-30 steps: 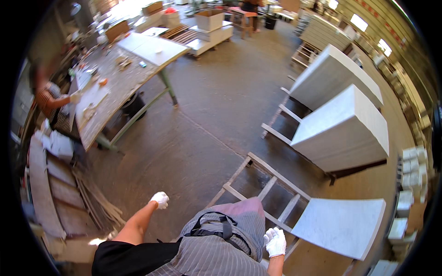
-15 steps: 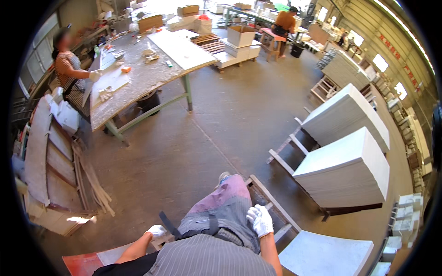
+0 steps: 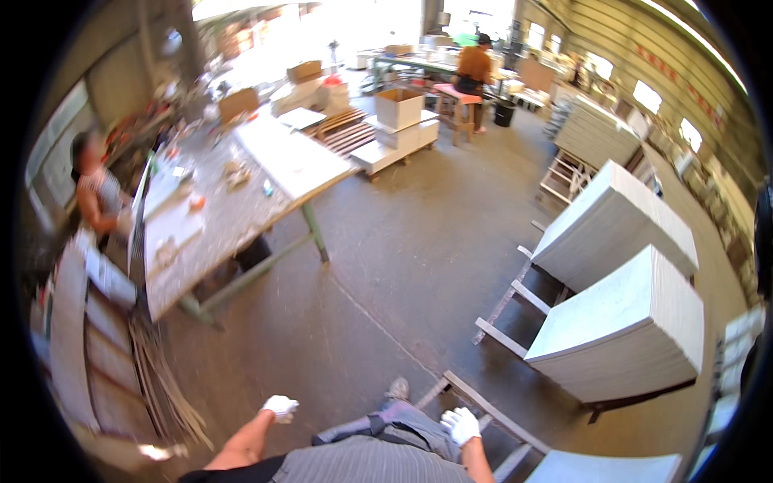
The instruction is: The person wipes a large white stone slab with a cloth while wearing gloves, then lifts and stacks the slab onto a wooden rack. The person repeats the wiping and stacking process for additional slabs in a workshop setting.
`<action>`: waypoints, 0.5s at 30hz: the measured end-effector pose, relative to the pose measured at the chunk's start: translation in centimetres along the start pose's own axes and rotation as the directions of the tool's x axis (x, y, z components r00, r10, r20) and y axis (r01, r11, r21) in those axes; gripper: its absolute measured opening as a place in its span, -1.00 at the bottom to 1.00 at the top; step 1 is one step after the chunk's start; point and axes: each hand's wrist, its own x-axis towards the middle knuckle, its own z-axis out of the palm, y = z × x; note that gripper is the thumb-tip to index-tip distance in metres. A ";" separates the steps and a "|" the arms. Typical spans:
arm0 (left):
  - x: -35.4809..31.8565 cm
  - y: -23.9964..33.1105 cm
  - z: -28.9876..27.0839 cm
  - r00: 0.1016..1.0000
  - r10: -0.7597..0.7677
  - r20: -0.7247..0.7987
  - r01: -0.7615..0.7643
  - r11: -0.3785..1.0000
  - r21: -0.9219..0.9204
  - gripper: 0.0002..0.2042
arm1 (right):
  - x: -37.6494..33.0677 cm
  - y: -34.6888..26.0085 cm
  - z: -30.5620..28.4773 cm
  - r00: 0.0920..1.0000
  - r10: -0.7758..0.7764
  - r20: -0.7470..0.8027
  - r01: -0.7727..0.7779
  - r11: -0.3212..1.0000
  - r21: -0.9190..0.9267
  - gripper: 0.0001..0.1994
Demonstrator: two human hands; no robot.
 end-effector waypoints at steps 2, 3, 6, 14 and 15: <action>4.9 5.8 -2.5 0.937 0.347 0.028 -0.300 0.765 0.570 -0.78 | 2.7 0.8 0.9 0.881 -0.092 0.464 -0.088 0.932 0.351 -0.63; 6.2 8.5 -4.2 0.749 0.598 0.286 -0.445 0.135 0.885 -0.82 | 3.0 1.6 4.0 0.962 0.033 -0.270 -0.026 0.999 0.029 -0.60; 9.3 20.8 -2.0 0.500 0.856 0.133 -0.638 0.260 0.725 -0.69 | 2.6 -1.3 7.6 0.457 -0.060 -0.888 -0.269 0.942 -0.202 -0.72; -0.3 37.6 5.5 0.627 0.755 0.190 -0.759 0.537 0.369 -0.62 | 5.7 -10.3 -4.9 0.953 0.003 -0.303 -0.011 1.000 -0.024 -0.59; 0.6 34.8 3.6 0.702 0.697 0.143 -0.680 0.597 0.426 -0.61 | 8.8 -9.3 -1.7 0.781 -0.103 -0.616 -0.113 0.947 -0.301 -0.60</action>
